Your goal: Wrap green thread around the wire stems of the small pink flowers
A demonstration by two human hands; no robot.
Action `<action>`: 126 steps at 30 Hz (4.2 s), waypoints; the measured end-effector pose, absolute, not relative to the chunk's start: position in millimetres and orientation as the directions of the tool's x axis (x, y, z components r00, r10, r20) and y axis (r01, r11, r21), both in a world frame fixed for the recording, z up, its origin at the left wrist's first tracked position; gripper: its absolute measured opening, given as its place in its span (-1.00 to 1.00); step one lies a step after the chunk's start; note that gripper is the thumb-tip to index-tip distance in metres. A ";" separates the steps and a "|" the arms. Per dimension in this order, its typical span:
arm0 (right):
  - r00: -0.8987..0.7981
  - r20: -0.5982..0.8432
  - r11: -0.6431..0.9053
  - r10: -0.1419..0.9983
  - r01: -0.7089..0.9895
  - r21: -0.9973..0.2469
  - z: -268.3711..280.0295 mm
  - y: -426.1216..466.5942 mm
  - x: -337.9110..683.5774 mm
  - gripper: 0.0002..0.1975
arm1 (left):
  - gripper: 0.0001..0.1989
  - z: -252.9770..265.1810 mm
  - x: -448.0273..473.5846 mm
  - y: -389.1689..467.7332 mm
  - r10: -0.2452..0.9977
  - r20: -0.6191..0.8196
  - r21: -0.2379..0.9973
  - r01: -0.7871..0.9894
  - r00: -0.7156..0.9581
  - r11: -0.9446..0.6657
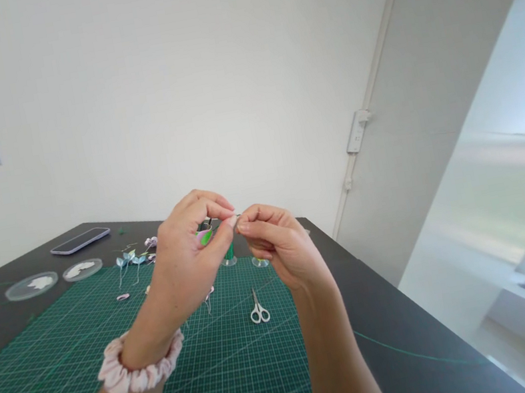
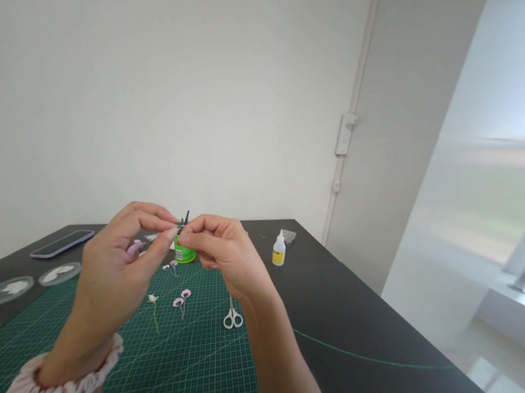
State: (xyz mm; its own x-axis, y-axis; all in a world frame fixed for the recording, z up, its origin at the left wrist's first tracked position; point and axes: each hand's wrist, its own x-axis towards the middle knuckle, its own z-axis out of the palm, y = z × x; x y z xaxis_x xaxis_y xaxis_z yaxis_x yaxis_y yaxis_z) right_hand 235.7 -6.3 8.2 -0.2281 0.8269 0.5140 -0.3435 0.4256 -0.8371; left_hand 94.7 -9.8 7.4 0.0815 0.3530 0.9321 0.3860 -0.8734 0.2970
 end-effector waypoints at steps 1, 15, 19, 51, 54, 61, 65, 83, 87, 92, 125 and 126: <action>-0.213 0.522 0.447 0.826 -0.318 -0.836 8.3 -7.6 234.7 -0.89 | -0.87 6.8 94.1 -8.6 0.336 0.940 0.279 0.416 0.067 -0.865; 0.050 0.724 0.690 0.688 0.263 -0.674 9.5 -32.3 233.2 -0.83 | -0.87 9.0 91.0 -8.3 0.278 0.949 0.147 0.567 0.151 -0.811; 0.050 0.760 0.710 0.648 0.322 -0.627 9.6 -32.2 238.7 -0.84 | -0.86 9.9 89.4 -10.0 0.280 0.929 0.098 0.568 0.243 -0.817; -0.279 0.457 0.328 0.845 -0.406 -0.853 12.7 -5.0 241.5 -0.88 | -0.86 13.1 95.7 -19.3 0.312 0.938 0.236 0.377 0.155 -0.896; -0.257 0.480 0.360 0.839 -0.400 -0.843 11.6 -4.7 238.7 -0.87 | -0.85 11.5 95.5 -18.1 0.327 0.940 0.261 0.421 0.093 -0.869; -0.157 0.556 0.523 0.817 -0.205 -0.827 7.1 -8.0 230.2 -0.85 | -0.86 6.8 93.0 -9.2 0.295 0.955 0.234 0.566 0.016 -0.790; -0.067 0.626 0.628 0.777 0.004 -0.778 7.5 -18.0 224.0 -0.83 | -0.87 5.4 91.3 -5.7 0.279 0.960 0.216 0.591 0.016 -0.777; -0.013 0.800 0.667 0.600 0.561 -0.491 10.6 -42.6 238.4 -0.80 | -0.84 12.3 83.9 -8.1 0.218 0.898 -0.069 0.614 0.381 -0.787; -0.018 0.774 0.673 0.633 0.507 -0.538 11.5 -41.2 241.8 -0.82 | -0.83 13.7 82.9 -9.2 0.226 0.873 -0.064 0.561 0.433 -0.826; 0.004 0.729 0.686 0.684 0.336 -0.646 14.0 -35.7 248.5 -0.82 | -0.84 15.1 81.1 -10.6 0.231 0.862 -0.025 0.493 0.451 -0.870; -0.237 0.518 0.476 0.822 -0.214 -0.853 7.4 -10.9 244.4 -0.86 | -0.95 12.3 94.0 3.4 0.746 0.627 0.646 -0.387 -0.222 -0.658; -0.230 0.517 0.485 0.825 -0.182 -0.855 6.9 -10.7 244.5 -0.86 | -0.95 13.3 94.2 4.0 0.764 0.605 0.640 -0.434 -0.223 -0.634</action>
State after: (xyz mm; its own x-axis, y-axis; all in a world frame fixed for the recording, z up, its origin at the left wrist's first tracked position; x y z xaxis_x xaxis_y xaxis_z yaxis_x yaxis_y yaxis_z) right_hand 244.5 -10.7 6.9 -0.2297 0.8246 0.5170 -0.1821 0.4854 -0.8551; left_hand 94.2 4.0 13.3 -0.2232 0.7641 0.6053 -0.4339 -0.6339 0.6402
